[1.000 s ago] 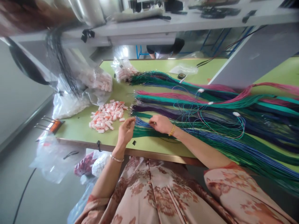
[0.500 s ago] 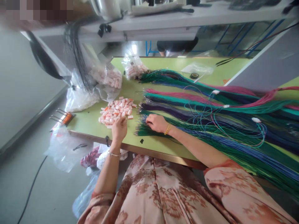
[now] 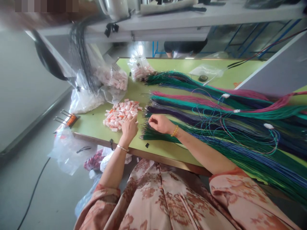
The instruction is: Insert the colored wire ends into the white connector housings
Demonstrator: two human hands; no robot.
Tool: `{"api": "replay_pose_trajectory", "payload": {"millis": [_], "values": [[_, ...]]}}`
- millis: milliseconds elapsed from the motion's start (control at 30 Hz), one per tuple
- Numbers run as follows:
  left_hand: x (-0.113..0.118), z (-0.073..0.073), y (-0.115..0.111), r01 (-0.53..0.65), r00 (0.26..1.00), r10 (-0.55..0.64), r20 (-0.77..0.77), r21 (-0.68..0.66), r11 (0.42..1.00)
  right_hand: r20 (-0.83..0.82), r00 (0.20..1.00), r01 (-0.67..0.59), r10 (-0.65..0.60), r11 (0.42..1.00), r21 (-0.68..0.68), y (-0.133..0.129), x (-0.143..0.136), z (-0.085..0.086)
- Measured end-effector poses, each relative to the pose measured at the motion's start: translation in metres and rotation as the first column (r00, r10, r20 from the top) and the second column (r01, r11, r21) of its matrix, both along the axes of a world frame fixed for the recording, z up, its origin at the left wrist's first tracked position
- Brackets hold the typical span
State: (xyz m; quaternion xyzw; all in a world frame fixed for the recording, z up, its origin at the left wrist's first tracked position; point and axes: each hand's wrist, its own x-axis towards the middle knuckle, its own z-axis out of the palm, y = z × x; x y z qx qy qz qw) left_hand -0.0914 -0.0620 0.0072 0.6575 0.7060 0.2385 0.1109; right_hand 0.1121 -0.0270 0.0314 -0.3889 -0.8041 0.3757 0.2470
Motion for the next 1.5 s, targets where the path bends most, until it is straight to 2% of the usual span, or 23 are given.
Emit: {"api": "replay_pose_trajectory", "payload": {"millis": [133, 200, 233, 267, 333, 367, 400, 433, 467, 533, 633, 767, 1100, 1267, 1367, 1500], "values": [[-0.001, 0.003, -0.011, -0.071, 0.994, 0.07, 0.084, 0.015, 0.997, -0.109, 0.994, 0.003, -0.009, 0.998, -0.056, -0.006, -0.001, 0.003], [0.001, 0.005, -0.017, -0.139, 0.956, 0.122, 0.268, 0.046, 0.989, -0.175, 0.984, 0.006, -0.021, 0.996, -0.086, -0.012, 0.002, 0.005], [0.004, 0.007, -0.02, -0.164, 0.901, 0.131, 0.415, 0.044, 0.985, -0.206, 0.978, 0.011, -0.032, 0.995, -0.099, -0.016, 0.004, 0.006], [0.008, 0.009, -0.023, -0.165, 0.803, 0.124, 0.583, 0.016, 0.986, -0.232, 0.972, 0.018, -0.043, 0.994, -0.107, -0.02, 0.006, 0.007], [0.018, 0.014, -0.029, -0.078, 0.482, 0.106, 0.87, -0.078, 0.994, -0.272, 0.96, 0.036, -0.063, 0.994, -0.104, -0.029, 0.009, 0.01], [0.024, 0.016, -0.032, -0.009, 0.31, 0.11, 0.944, -0.113, 0.994, -0.288, 0.955, 0.045, -0.071, 0.994, -0.095, -0.033, 0.011, 0.012], [0.03, 0.018, -0.035, 0.051, 0.167, 0.122, 0.978, -0.132, 0.99, -0.3, 0.951, 0.056, -0.078, 0.995, -0.081, -0.037, 0.012, 0.014], [0.036, 0.02, -0.038, 0.099, 0.063, 0.141, 0.988, -0.147, 0.984, -0.311, 0.947, 0.067, -0.083, 0.996, -0.062, -0.041, 0.014, 0.015], [0.041, 0.021, -0.04, 0.128, -0.006, 0.161, 0.987, -0.159, 0.979, -0.318, 0.944, 0.076, -0.086, 0.996, -0.042, -0.044, 0.015, 0.016], [0.05, 0.022, -0.044, 0.16, -0.078, 0.188, 0.979, -0.174, 0.972, -0.326, 0.941, 0.093, -0.09, 0.996, -0.007, -0.049, 0.017, 0.016], [0.056, 0.022, -0.046, 0.182, -0.12, 0.217, 0.969, -0.193, 0.964, -0.319, 0.942, 0.124, -0.106, 0.992, 0.036, -0.055, 0.021, 0.017], [0.059, 0.021, -0.047, 0.203, -0.14, 0.25, 0.958, -0.219, 0.954, -0.271, 0.955, 0.155, -0.118, 0.981, 0.116, -0.06, 0.025, 0.018], [0.058, 0.018, -0.047, 0.198, -0.133, 0.253, 0.958, -0.224, 0.954, -0.181, 0.98, 0.127, -0.087, 0.966, 0.225, -0.063, 0.028, 0.017], [0.061, 0.021, -0.049, 0.175, -0.164, 0.259, 0.952, -0.23, 0.957, -0.127, 0.99, 0.098, -0.063, 0.951, 0.293, -0.063, 0.028, 0.016], [0.063, 0.024, -0.049, 0.17, -0.158, 0.253, 0.955, -0.226, 0.959, -0.096, 0.994, 0.08, -0.047, 0.922, 0.379, -0.063, 0.028, 0.015], [0.065, 0.027, -0.052, 0.127, -0.112, 0.203, 0.973, -0.188, 0.974, -0.083, 0.996, 0.057, -0.015, 0.846, 0.53, -0.061, 0.029, 0.01]]}}
